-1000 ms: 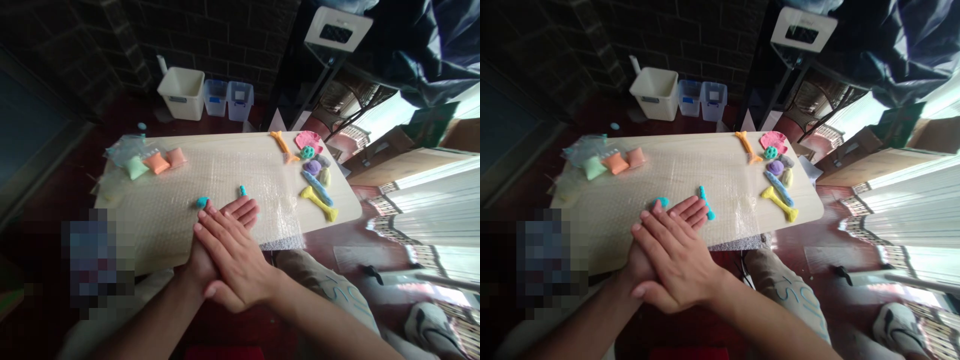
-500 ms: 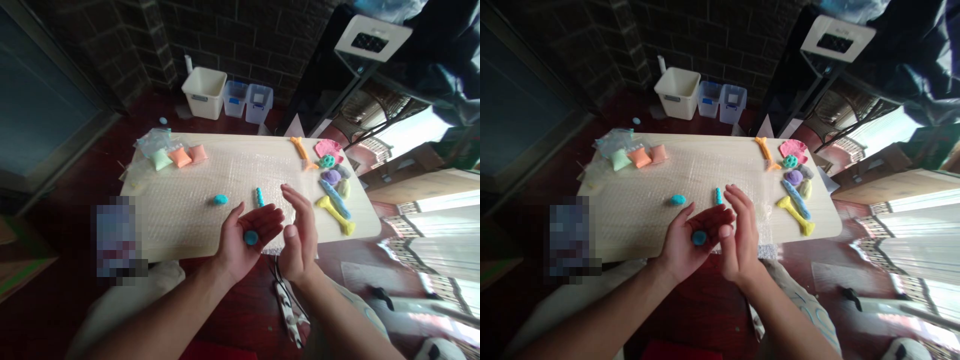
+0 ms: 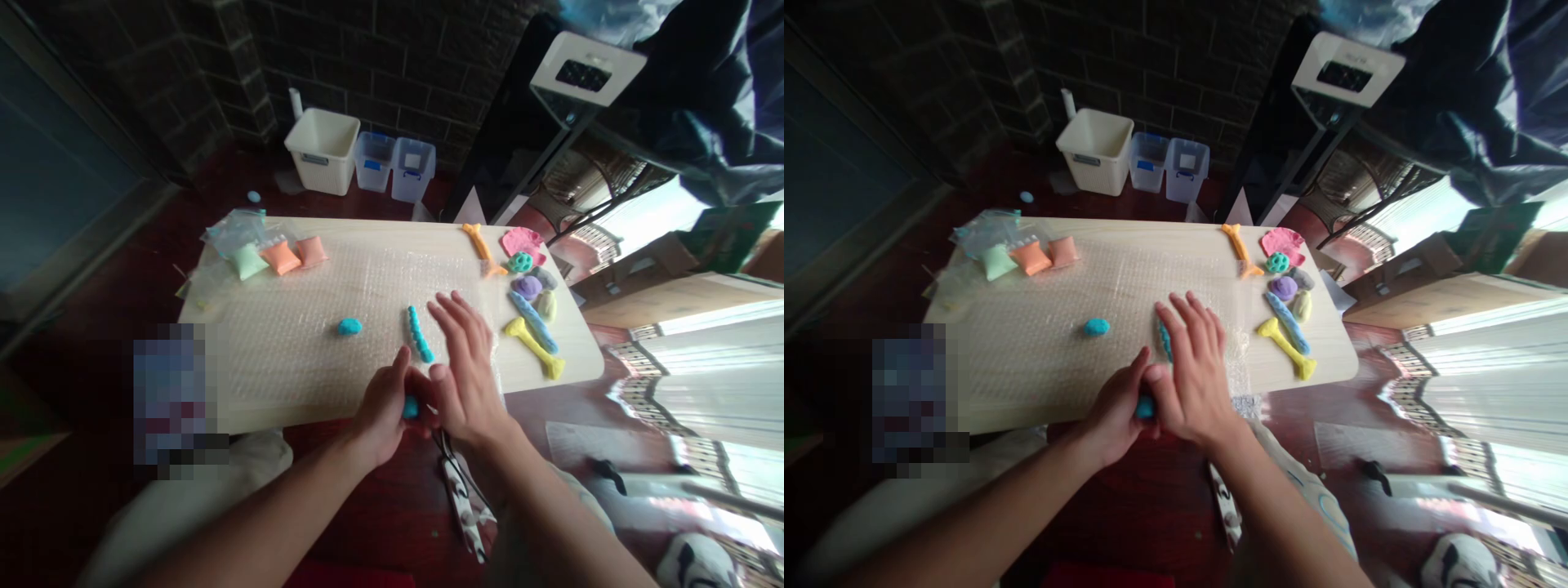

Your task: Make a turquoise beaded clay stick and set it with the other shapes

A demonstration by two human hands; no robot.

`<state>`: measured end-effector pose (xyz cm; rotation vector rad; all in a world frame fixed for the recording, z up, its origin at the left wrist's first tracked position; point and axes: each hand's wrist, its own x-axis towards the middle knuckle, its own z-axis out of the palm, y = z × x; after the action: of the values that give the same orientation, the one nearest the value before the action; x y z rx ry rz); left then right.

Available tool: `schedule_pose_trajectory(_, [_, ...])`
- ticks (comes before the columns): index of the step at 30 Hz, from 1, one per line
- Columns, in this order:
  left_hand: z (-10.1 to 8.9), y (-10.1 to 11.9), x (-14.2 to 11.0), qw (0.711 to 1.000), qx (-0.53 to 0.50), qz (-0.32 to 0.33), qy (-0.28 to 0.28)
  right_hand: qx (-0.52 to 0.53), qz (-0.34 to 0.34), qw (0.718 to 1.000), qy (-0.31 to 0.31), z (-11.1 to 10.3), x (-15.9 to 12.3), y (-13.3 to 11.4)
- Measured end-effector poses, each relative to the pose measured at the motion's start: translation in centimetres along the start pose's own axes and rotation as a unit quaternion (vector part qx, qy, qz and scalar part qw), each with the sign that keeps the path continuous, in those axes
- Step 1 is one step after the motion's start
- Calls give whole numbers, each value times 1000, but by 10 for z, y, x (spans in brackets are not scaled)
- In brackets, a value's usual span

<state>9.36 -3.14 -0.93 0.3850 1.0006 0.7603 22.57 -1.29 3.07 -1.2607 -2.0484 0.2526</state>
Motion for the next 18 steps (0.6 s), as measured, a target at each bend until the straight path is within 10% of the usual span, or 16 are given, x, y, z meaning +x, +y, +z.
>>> schedule_pose_trajectory(3, [-17,28,1,997,-68,-25,27,55,180,981,57,-9,6,32])
schedule_pose_trajectory(6, [-31,47,-2,994,-93,44,34,69,304,949,-40,-7,5,53])
schedule_pose_trajectory(18, [-36,48,-11,986,47,155,-49,36,258,955,-143,25,9,47])
